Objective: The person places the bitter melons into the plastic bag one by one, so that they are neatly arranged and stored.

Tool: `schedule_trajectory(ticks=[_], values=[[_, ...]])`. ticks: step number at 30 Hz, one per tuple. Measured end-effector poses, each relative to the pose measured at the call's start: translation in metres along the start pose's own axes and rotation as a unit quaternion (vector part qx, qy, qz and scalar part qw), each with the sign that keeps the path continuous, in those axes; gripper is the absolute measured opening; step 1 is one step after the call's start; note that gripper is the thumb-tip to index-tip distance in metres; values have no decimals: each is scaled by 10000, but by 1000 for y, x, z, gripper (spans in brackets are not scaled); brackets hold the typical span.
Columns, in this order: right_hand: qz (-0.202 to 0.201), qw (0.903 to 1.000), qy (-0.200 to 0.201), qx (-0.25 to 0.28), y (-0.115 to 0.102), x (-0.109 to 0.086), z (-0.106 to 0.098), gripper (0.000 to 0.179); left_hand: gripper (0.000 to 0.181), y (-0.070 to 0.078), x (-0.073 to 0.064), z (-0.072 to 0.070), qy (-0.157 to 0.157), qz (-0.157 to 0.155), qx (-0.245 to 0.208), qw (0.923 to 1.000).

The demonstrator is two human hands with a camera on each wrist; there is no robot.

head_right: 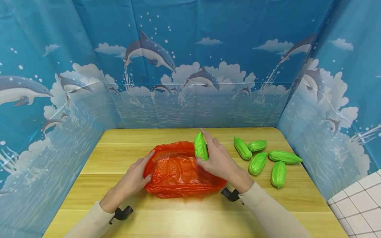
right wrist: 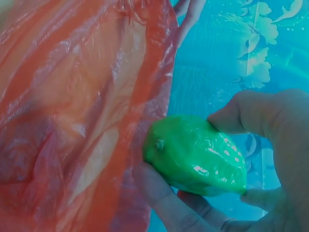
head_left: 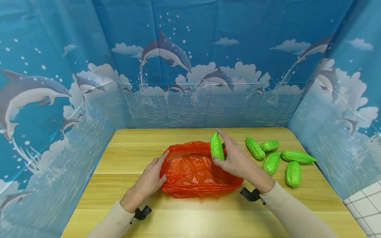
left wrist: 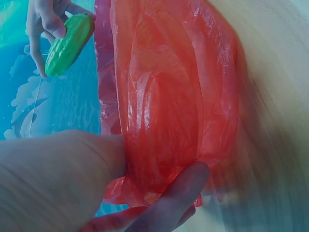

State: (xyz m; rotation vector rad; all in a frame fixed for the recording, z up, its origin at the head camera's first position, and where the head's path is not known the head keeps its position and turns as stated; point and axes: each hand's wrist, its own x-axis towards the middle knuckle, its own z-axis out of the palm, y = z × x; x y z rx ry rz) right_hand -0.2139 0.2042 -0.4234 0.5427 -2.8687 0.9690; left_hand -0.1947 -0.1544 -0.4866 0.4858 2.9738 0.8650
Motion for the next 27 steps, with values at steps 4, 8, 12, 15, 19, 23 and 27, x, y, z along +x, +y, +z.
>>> schedule_trajectory(ticks=[4, 8, 12, 15, 19, 23, 27], values=[[1, 9999, -138, 95, -2, 3, 5, 107, 105, -1, -1, 0, 25, -22, -11, 10000], [6, 9992, -331, 200, -5, 8, 9, 106, 107, 0, -1, -1, 58, 56, -19, 10000], [47, 9974, -603, 386, -10, 12, 14, 107, 107, 1, -2, 0, 61, 55, -20, 10000], [72, 9962, -719, 478, -12, 14, 19, 107, 107, 1, -3, 2, 7, 41, -28, 10000], [36, 9955, -780, 544, -13, 18, 25, 107, 106, 1, -2, 3, -1, 73, -15, 10000], [19, 9937, -920, 642, -15, 23, 32, 106, 106, 1, -1, 4, 33, 86, 14, 10000], [59, 9922, -1039, 690, -19, 26, 39, 107, 106, 0, -1, 4, 21, 96, -13, 10000]])
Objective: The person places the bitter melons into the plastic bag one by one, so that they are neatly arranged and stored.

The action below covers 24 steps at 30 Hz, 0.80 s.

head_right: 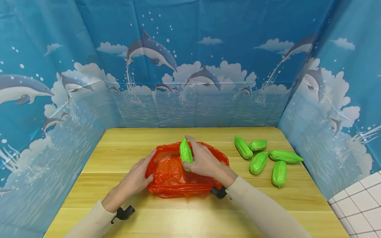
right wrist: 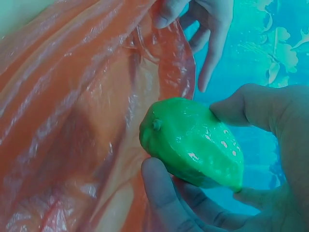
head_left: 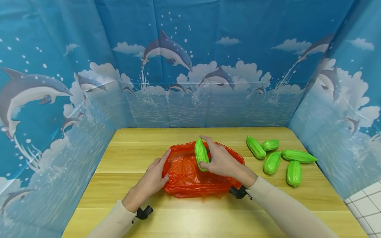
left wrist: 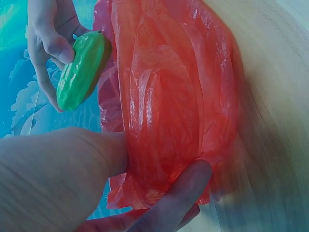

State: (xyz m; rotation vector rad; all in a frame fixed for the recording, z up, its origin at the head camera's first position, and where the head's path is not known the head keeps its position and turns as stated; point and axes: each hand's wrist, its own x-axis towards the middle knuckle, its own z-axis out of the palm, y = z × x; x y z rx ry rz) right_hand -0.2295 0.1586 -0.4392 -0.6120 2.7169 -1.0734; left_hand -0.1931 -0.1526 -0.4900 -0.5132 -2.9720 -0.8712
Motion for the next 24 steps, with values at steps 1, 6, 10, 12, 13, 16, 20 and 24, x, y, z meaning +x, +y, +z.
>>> schedule_trajectory(ticks=[1, 6, 10, 12, 13, 16, 20, 24], values=[[5, 10000, -25, 16, 0, 1, 1, 107, 106, 0, 0, 0, -9, 2, -18, 10000], [-10, 9999, -121, 87, -4, 6, 8, 107, 106, 1, 1, 2, -43, -33, -83, 10000], [-51, 9996, -236, 134, -6, 9, 12, 108, 106, 1, 2, 3, -58, -44, -150, 9999], [-66, 9995, -288, 138, -7, 10, 15, 108, 106, 2, 2, 4, -75, -60, -185, 9998], [-60, 9994, -320, 133, -7, 10, 16, 108, 106, 2, 2, 4, -77, -62, -200, 9998], [-108, 9992, -382, 42, -7, 12, 19, 106, 105, 3, 2, 5, -92, -76, -188, 9998], [-250, 9988, -402, -134, -5, 15, 23, 100, 104, 3, 1, 7, -106, -69, -145, 9998], [-277, 9982, -515, -123, -6, 17, 27, 98, 104, 3, 1, 8, -100, -46, -155, 9998]])
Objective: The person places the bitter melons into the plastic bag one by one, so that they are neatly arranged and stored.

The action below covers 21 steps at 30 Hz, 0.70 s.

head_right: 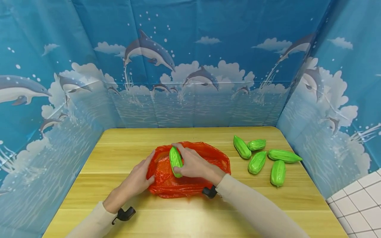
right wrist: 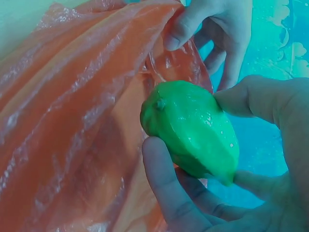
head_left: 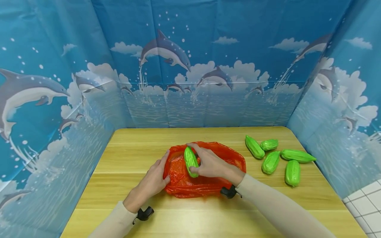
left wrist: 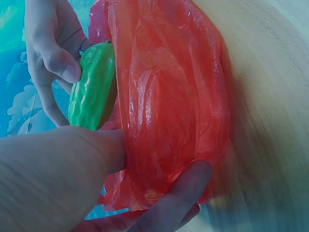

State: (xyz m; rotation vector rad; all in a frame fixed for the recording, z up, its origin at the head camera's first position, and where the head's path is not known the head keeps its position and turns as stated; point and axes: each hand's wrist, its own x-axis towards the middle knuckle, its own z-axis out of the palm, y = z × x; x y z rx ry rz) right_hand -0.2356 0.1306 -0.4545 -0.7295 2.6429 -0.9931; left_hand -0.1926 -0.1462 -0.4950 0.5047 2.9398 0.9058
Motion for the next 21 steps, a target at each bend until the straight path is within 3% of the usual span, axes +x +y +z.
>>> schedule_trajectory(ticks=[21], values=[[195, 9963, -826, 112, -13, 24, 10, 97, 105, 2, 1, 3, 39, 152, 9, 9999]])
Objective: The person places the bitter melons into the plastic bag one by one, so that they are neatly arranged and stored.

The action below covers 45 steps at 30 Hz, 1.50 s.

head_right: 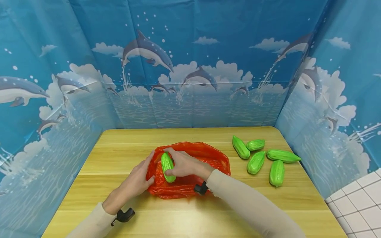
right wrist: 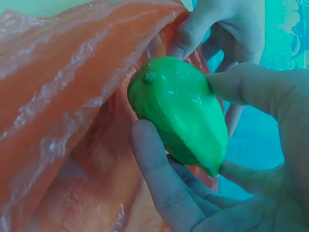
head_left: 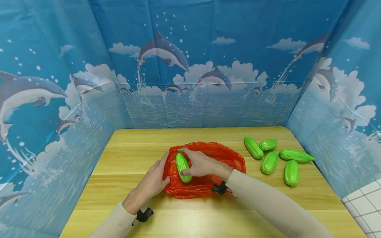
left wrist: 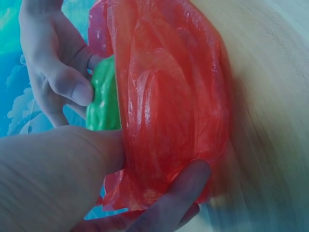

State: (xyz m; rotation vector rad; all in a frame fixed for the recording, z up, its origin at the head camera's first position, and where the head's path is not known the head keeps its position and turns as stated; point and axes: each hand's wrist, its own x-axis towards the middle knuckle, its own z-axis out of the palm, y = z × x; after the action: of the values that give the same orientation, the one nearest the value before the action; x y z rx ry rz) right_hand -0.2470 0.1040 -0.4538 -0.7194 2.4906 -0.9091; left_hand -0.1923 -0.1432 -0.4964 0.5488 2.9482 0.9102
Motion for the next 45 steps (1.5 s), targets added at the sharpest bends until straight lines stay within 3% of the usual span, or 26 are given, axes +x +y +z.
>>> schedule_trajectory(ticks=[22, 45], values=[[199, 9995, -255, -19, -1, 17, 14, 97, 105, -1, 0, 1, -45, -76, -14, 10000], [252, 9992, -197, -238, -3, 13, 17, 87, 106, -3, -1, -1, -81, -145, -63, 9998]])
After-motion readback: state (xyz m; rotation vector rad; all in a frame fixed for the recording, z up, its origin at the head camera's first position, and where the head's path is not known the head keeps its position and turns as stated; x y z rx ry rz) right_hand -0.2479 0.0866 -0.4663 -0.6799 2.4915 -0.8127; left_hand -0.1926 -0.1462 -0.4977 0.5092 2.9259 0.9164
